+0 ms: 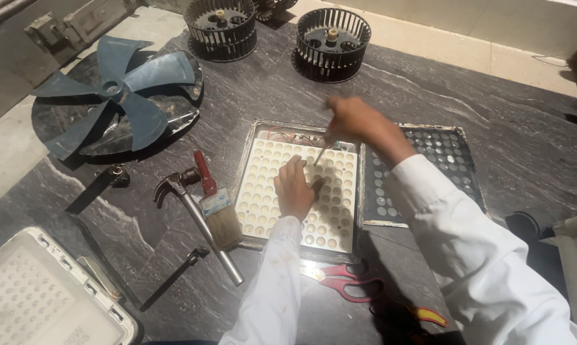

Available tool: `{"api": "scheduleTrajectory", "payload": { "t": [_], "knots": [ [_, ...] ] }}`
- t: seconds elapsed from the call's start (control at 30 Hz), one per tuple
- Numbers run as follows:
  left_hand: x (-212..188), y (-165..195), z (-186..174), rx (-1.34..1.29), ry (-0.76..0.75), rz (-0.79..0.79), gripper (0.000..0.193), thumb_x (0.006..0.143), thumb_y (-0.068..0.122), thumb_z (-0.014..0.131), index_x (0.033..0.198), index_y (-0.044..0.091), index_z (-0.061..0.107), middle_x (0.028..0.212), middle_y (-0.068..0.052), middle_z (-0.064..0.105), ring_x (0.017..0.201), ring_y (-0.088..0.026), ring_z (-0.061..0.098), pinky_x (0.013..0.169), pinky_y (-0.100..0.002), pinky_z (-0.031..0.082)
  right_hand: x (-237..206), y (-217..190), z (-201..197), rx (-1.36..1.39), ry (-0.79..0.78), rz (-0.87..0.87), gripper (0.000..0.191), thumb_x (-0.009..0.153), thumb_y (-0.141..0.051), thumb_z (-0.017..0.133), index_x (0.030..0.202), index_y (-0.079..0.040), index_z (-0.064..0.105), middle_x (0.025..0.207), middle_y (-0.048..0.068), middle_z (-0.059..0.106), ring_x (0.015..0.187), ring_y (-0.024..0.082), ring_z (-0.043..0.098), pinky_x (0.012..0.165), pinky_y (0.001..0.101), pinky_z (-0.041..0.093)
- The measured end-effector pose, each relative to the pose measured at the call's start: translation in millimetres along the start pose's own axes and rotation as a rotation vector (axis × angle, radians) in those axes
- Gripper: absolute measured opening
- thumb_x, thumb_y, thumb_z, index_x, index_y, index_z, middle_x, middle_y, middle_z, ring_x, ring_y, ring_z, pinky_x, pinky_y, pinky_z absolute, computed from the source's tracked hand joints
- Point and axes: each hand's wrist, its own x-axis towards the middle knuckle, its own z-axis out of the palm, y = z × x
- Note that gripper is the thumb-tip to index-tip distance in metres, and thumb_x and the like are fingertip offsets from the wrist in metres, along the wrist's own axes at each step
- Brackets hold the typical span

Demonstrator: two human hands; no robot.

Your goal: The person removes a metal bracket from a rectangular LED panel using a screwdriver, then flips the panel to access the LED array. They use a brush to clean the surface and a screwdriver to adjust or remove individual LED components.

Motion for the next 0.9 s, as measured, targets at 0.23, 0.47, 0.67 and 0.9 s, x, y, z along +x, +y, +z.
{"api": "scheduleTrajectory", "payload": {
  "t": [0.23, 0.47, 0.67, 0.9],
  "knots": [
    [-1, 1, -4, -0.027, -0.002, 0.014, 0.063, 0.079, 0.032, 0.083, 0.131, 0.009, 0.058, 0.145, -0.006, 0.051, 0.132, -0.028, 0.044, 0.107, -0.047, 0.032, -9, 10, -6, 0.081, -0.009, -0.057, 0.008, 0.087, -0.002, 0.072, 0.091, -0.004, 0.078, 0.093, 0.012, 0.08, 0.082, 0.021, 0.077, 0.077, 0.0372, 0.063],
    [-3, 11, -13, 0.055, -0.072, 0.044, 0.062, 0.081, 0.046, 0.078, 0.133, 0.016, 0.062, 0.146, -0.01, 0.046, 0.131, -0.029, 0.041, 0.103, -0.049, 0.03, -55, 14, -12, 0.058, 0.159, 0.104, 0.005, 0.082, -0.002, 0.078, 0.084, -0.006, 0.081, 0.091, 0.017, 0.078, 0.078, 0.025, 0.076, 0.079, 0.0398, 0.061],
    [-3, 17, -14, 0.138, -0.161, 0.149, 0.059, 0.087, 0.045, 0.073, 0.136, 0.017, 0.059, 0.152, -0.009, 0.041, 0.137, -0.03, 0.035, 0.104, -0.049, 0.028, -80, 3, -25, 0.092, 0.172, 0.229, 0.008, 0.081, -0.01, 0.083, 0.087, -0.004, 0.08, 0.087, 0.017, 0.078, 0.075, 0.025, 0.075, 0.074, 0.0405, 0.061],
    [-6, 19, -6, 0.211, -0.175, 0.283, 0.059, 0.095, 0.038, 0.064, 0.145, 0.012, 0.048, 0.15, 0.001, 0.048, 0.141, -0.021, 0.036, 0.108, -0.048, 0.028, -86, 18, -29, 0.149, 0.182, 0.245, 0.008, 0.084, 0.001, 0.076, 0.089, -0.002, 0.081, 0.085, 0.016, 0.078, 0.073, 0.021, 0.075, 0.075, 0.0383, 0.061]
  ]
}}
